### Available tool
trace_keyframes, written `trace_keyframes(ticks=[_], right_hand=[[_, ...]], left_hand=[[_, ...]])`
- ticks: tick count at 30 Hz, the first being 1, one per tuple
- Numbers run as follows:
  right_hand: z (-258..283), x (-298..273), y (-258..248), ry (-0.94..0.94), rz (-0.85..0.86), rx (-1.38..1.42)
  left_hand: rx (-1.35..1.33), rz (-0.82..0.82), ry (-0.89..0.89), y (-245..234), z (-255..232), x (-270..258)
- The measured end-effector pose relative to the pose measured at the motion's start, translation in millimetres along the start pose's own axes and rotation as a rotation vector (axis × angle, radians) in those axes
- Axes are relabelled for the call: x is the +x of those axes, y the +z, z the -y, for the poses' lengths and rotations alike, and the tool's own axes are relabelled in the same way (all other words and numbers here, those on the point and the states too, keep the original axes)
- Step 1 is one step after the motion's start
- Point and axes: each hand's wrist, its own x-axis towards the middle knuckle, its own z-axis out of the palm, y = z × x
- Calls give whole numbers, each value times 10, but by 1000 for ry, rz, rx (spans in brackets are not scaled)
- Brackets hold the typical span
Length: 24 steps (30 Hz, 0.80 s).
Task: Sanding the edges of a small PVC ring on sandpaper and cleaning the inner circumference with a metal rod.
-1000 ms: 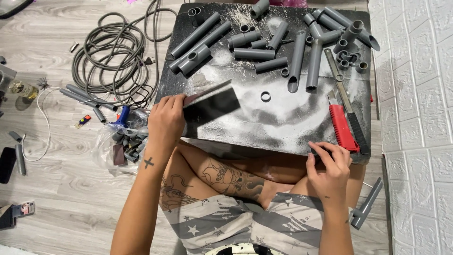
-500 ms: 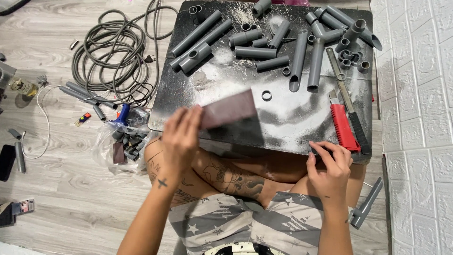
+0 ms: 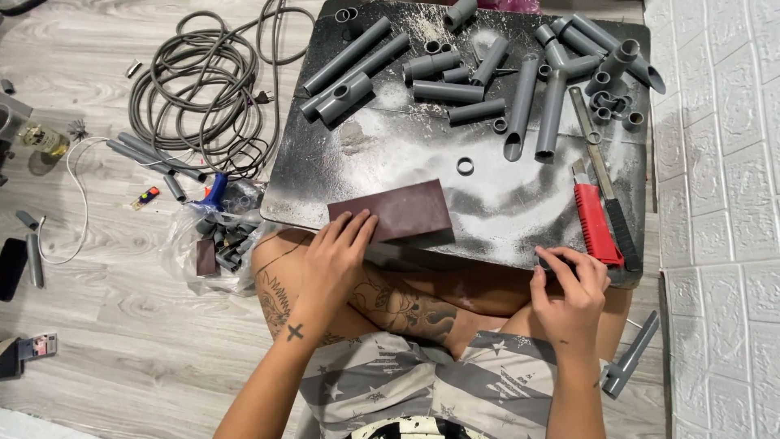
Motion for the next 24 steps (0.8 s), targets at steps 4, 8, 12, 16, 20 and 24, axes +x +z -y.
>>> trace_keyframes(ticks=[4,8,12,16,20,24], right_hand=[[-10,4,0,-8,4,-6],[18,31,-37,0,34,-20],[202,206,-153,-3,91,-45],[434,434,155,-117,73,-57],[934,898,498,-312,119,136],[1036,1166,824,-459,160,107]], left_hand=[[36,38,-13,-139,68,190],[19,15,-20,-84,154,231],[61,-8,-9,-33,223,256],[59,-10,-9,38,294,262],[40,-7,-12,6,328,311],[9,-13,-23,-72,382,392]])
